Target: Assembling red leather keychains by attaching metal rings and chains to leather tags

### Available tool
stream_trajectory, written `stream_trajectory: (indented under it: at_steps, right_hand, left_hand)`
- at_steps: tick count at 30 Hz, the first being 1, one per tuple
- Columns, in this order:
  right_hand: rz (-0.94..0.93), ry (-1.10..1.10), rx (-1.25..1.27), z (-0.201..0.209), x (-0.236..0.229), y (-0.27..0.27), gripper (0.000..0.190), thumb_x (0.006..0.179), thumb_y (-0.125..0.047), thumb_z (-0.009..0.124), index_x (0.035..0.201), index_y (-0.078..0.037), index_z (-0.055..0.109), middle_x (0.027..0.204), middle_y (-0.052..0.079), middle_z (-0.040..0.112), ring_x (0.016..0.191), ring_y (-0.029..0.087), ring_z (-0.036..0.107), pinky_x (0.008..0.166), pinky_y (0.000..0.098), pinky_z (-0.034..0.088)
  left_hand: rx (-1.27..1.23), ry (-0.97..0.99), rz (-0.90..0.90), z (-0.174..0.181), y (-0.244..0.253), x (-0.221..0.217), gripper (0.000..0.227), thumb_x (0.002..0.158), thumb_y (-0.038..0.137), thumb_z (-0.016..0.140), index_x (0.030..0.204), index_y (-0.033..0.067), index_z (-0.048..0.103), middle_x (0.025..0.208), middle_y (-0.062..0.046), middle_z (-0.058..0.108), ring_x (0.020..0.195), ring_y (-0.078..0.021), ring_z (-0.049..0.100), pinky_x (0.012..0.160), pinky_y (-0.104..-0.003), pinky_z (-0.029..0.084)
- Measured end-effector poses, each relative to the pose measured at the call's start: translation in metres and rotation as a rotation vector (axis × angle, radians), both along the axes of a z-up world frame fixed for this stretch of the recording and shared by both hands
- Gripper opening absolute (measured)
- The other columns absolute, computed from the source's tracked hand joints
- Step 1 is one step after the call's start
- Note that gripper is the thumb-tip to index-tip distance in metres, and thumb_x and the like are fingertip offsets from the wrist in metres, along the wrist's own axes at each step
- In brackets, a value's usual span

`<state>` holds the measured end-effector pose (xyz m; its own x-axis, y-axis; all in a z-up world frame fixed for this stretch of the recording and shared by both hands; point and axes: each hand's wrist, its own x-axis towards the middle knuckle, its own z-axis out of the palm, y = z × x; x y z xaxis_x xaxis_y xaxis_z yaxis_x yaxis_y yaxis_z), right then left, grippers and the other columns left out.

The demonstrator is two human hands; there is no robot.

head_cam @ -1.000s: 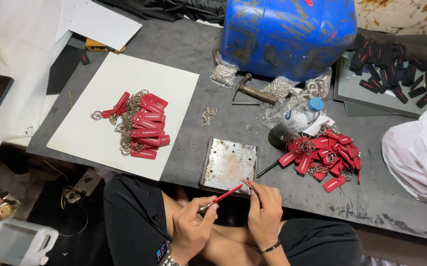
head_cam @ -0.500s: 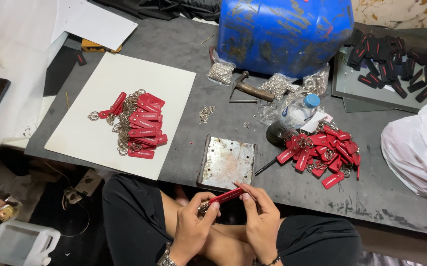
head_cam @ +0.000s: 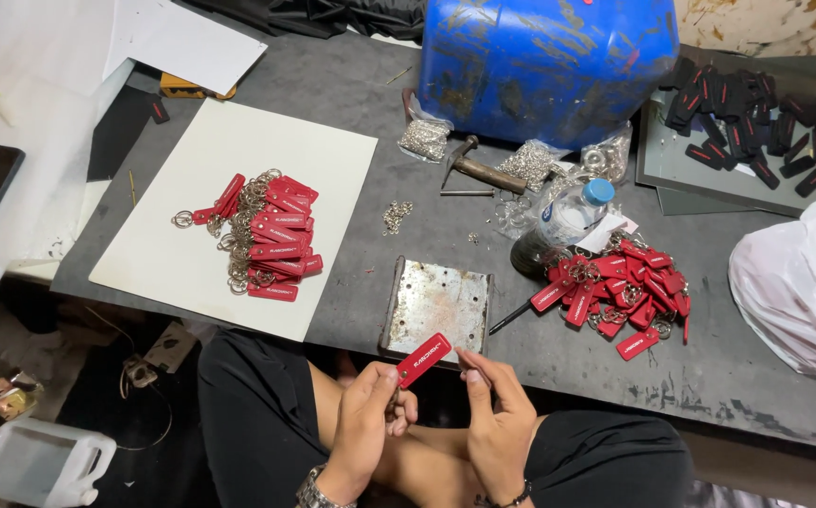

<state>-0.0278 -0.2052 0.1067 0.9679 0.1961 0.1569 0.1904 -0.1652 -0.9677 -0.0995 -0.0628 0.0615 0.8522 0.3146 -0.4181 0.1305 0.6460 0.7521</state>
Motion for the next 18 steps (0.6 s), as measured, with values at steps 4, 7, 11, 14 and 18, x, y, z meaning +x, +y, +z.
stream_trajectory:
  at_steps: [4, 7, 11, 14, 18]
  right_hand:
    - [-0.058, -0.036, -0.035, 0.013, 0.006, 0.009, 0.025, 0.096, -0.003, 0.06, 0.115, 0.001, 0.076, 0.101, 0.007, 0.071, 0.083, 0.013, 0.063, 0.075, 0.0225, 0.05]
    - [0.017, -0.22, -0.04, 0.014, 0.008, 0.016, 0.027, 0.092, 0.001, 0.061, 0.115, 0.001, 0.075, 0.106, 0.008, 0.077, 0.087, 0.014, 0.064, 0.078, 0.0231, 0.055]
    - [-0.005, -0.447, -0.166, 0.011, 0.008, 0.017, 0.032, 0.087, 0.004, 0.064, 0.117, -0.004, 0.075, 0.099, 0.004, 0.075, 0.083, 0.015, 0.06, 0.077, 0.0257, 0.05]
    - [0.037, -0.646, -0.261, 0.004, 0.004, 0.015, 0.04, 0.08, 0.005, 0.064, 0.117, -0.004, 0.074, 0.101, 0.004, 0.075, 0.085, 0.017, 0.06, 0.083, 0.029, 0.049]
    - [0.233, -0.853, -0.318, 0.002, -0.007, 0.008, 0.045, 0.073, -0.004, 0.07, 0.117, 0.0, 0.073, 0.101, 0.004, 0.069, 0.081, 0.019, 0.056, 0.084, 0.0358, 0.048]
  left_hand:
    - [-0.026, 0.05, -0.068, 0.01, -0.005, -0.001, 0.025, 0.107, 0.025, 0.044, 0.107, 0.0022, 0.056, 0.064, -0.015, 0.062, 0.047, -0.0135, 0.045, 0.045, -0.024, 0.03]
    - [-0.058, 0.02, -0.132, 0.016, -0.008, -0.001, 0.034, 0.108, 0.026, 0.04, 0.113, -0.003, 0.057, 0.059, -0.014, 0.061, 0.042, -0.0115, 0.041, 0.04, -0.022, 0.029]
    - [-0.091, 0.069, -0.19, 0.021, -0.008, -0.002, 0.033, 0.109, 0.026, 0.041, 0.104, -0.0017, 0.057, 0.055, -0.011, 0.055, 0.04, -0.0105, 0.037, 0.039, -0.022, 0.026]
    - [-0.099, 0.097, -0.181, 0.017, -0.009, -0.003, 0.033, 0.108, 0.028, 0.043, 0.103, -0.0004, 0.058, 0.053, -0.01, 0.053, 0.04, -0.0101, 0.035, 0.038, -0.022, 0.024]
    - [-0.135, 0.129, -0.093, 0.021, -0.007, -0.001, 0.031, 0.108, 0.023, 0.044, 0.108, -0.0005, 0.064, 0.057, -0.007, 0.05, 0.044, -0.0085, 0.035, 0.039, -0.022, 0.021]
